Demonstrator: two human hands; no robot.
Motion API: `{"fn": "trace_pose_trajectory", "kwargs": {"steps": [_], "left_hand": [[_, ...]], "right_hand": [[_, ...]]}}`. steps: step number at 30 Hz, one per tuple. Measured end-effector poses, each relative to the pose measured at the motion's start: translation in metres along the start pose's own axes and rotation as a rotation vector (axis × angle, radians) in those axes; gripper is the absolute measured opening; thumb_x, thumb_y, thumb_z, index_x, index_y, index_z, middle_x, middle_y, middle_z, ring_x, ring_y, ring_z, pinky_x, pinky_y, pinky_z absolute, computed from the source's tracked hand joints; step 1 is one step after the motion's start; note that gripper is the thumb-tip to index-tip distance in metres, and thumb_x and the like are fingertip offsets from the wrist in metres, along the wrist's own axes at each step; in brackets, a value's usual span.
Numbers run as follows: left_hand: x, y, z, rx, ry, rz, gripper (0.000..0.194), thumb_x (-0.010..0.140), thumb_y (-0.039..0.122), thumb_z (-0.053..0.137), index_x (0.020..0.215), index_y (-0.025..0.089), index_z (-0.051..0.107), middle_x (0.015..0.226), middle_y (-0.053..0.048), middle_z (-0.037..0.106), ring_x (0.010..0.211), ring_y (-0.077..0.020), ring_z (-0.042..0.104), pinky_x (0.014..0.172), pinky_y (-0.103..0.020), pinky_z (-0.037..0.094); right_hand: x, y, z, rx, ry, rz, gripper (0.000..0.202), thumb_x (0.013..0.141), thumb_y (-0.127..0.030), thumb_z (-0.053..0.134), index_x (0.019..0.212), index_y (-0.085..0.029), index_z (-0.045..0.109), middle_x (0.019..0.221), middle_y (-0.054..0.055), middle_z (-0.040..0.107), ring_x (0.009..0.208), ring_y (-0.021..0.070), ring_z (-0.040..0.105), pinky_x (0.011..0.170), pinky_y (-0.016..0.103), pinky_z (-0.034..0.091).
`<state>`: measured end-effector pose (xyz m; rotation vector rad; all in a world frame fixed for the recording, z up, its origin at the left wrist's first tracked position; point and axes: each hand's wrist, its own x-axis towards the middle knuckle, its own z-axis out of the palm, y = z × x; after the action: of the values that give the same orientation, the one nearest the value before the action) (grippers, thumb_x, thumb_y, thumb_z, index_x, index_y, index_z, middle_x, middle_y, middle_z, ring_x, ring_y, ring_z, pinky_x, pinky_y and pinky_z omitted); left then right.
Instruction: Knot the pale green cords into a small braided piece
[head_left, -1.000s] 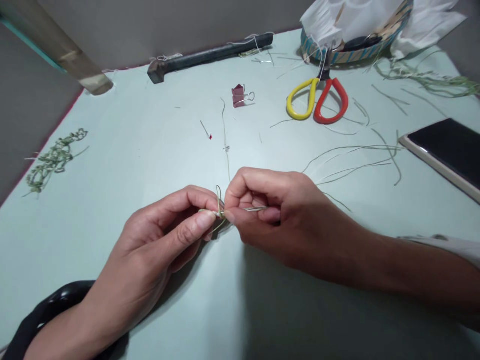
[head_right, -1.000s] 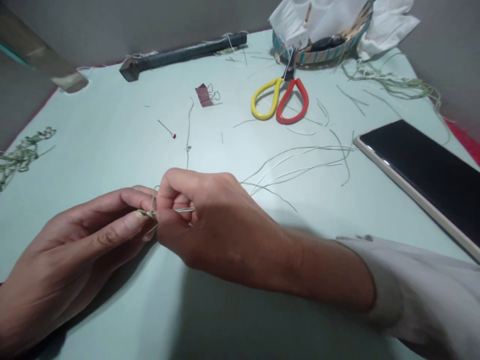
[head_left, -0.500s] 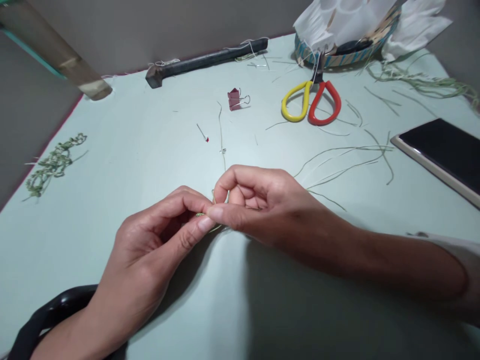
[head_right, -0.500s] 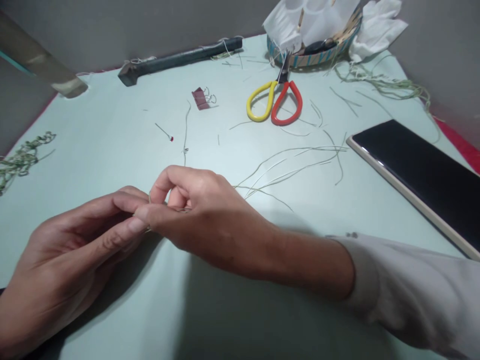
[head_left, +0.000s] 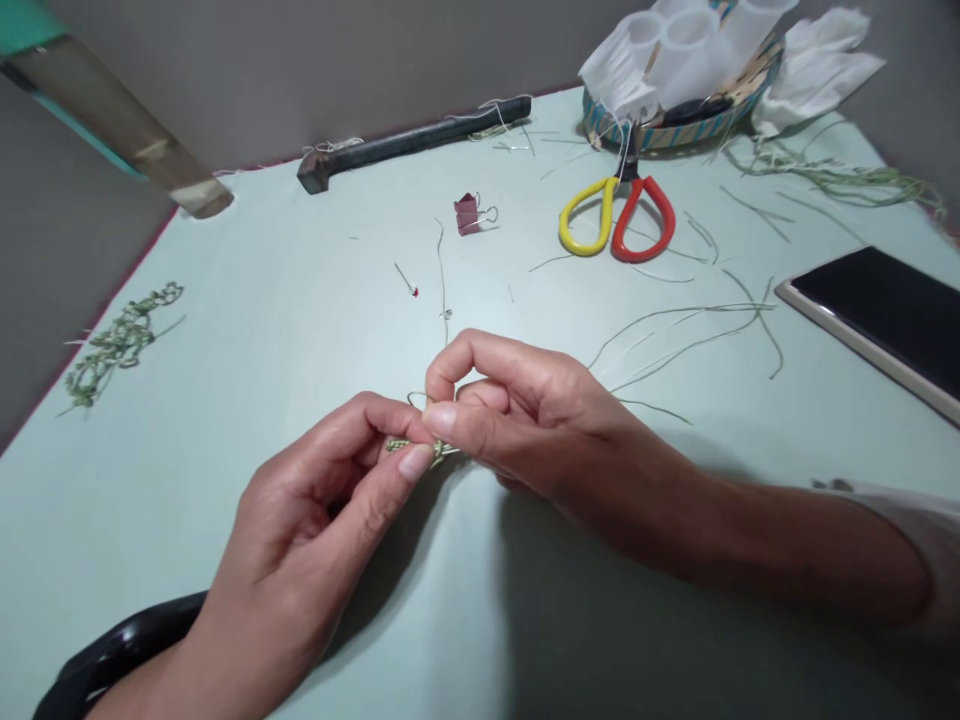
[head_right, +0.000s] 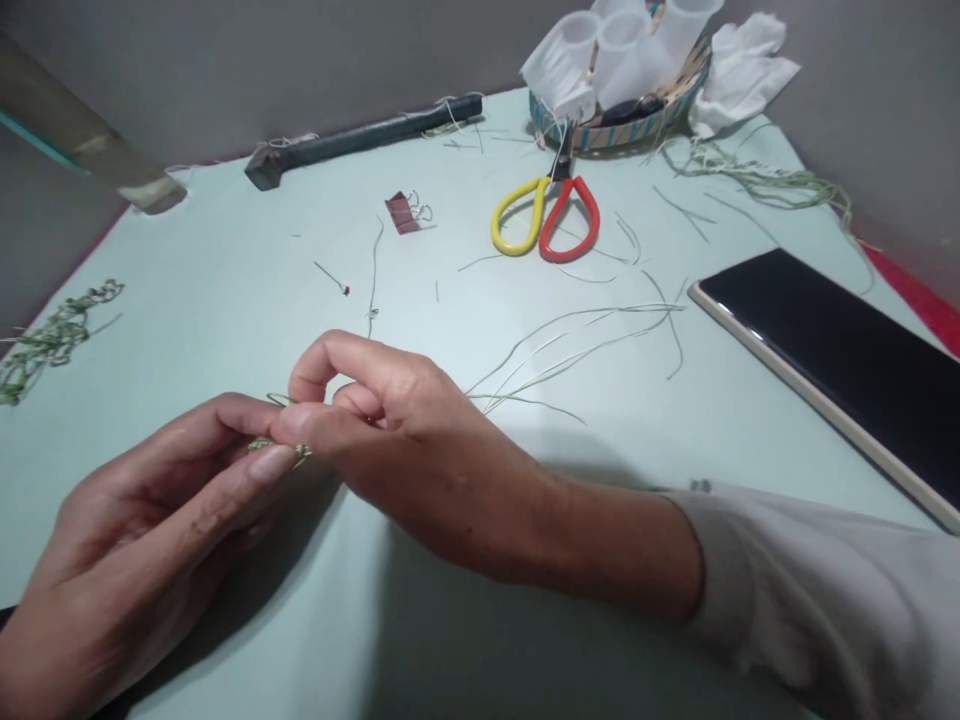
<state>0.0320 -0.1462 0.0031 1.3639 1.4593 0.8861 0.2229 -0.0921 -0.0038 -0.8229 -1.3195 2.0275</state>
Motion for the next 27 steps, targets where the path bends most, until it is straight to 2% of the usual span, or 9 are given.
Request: {"fn": "trace_pose_trajectory", "kwargs": {"steps": [4, 8, 12, 19, 24, 27], "left_hand": [[0.0005, -0.0003, 0.0031, 0.03, 0.018, 0.014, 0.019, 0.091, 0.052, 0.071, 0.089, 0.033, 0.074, 0.063, 0.005, 0.049, 0.056, -0.0114, 0.037, 0.047, -0.02, 0.033], [-0.0016, 0.0002, 0.0035, 0.063, 0.038, 0.032, 0.018, 0.091, 0.051, 0.072, 0.088, 0.034, 0.074, 0.058, 0.006, 0.044, 0.052, -0.0107, 0.032, 0.044, -0.02, 0.028], [-0.0033, 0.0, 0.0031, 0.046, 0.039, -0.011, 0.021, 0.089, 0.055, 0.072, 0.088, 0.035, 0.074, 0.059, 0.006, 0.041, 0.053, -0.0113, 0.031, 0.044, -0.021, 0.028], [-0.0025, -0.0029, 0.0037, 0.012, 0.047, -0.046, 0.025, 0.085, 0.059, 0.075, 0.085, 0.034, 0.076, 0.052, 0.008, 0.034, 0.045, -0.0087, 0.026, 0.039, -0.02, 0.024], [-0.0036, -0.0059, 0.0016, 0.05, 0.049, -0.06, 0.024, 0.083, 0.058, 0.077, 0.091, 0.036, 0.077, 0.052, 0.007, 0.035, 0.045, -0.0097, 0.028, 0.038, -0.021, 0.025], [-0.0038, -0.0062, 0.0009, 0.074, 0.055, -0.057, 0.025, 0.084, 0.058, 0.076, 0.09, 0.035, 0.077, 0.052, 0.007, 0.032, 0.044, -0.0096, 0.025, 0.037, -0.021, 0.022]], "right_hand": [[-0.0027, 0.0047, 0.0, 0.03, -0.024, -0.082, 0.013, 0.099, -0.02, 0.062, 0.09, -0.025, 0.054, 0.057, -0.011, 0.032, 0.051, 0.0052, 0.024, 0.044, 0.015, 0.022], [-0.005, 0.0053, 0.0009, 0.033, -0.011, -0.123, 0.013, 0.1, -0.019, 0.06, 0.09, -0.025, 0.055, 0.057, -0.011, 0.031, 0.051, 0.0051, 0.024, 0.044, 0.013, 0.023], [-0.0057, 0.0054, 0.0018, 0.011, 0.007, -0.149, 0.014, 0.1, -0.019, 0.06, 0.089, -0.025, 0.054, 0.057, -0.011, 0.031, 0.051, 0.0049, 0.024, 0.044, 0.012, 0.024], [-0.0083, 0.0046, 0.0006, -0.043, 0.013, -0.161, 0.014, 0.104, -0.03, 0.057, 0.091, -0.026, 0.052, 0.059, -0.01, 0.034, 0.053, 0.0063, 0.026, 0.045, 0.015, 0.024], [-0.0098, 0.0044, 0.0009, -0.049, -0.009, -0.155, 0.013, 0.104, -0.028, 0.055, 0.092, -0.025, 0.05, 0.061, -0.01, 0.038, 0.054, 0.0071, 0.028, 0.048, 0.018, 0.025], [-0.0096, 0.0044, 0.0025, -0.078, 0.012, -0.167, 0.013, 0.104, -0.028, 0.054, 0.092, -0.025, 0.051, 0.061, -0.01, 0.038, 0.054, 0.0071, 0.028, 0.048, 0.019, 0.024]]}}
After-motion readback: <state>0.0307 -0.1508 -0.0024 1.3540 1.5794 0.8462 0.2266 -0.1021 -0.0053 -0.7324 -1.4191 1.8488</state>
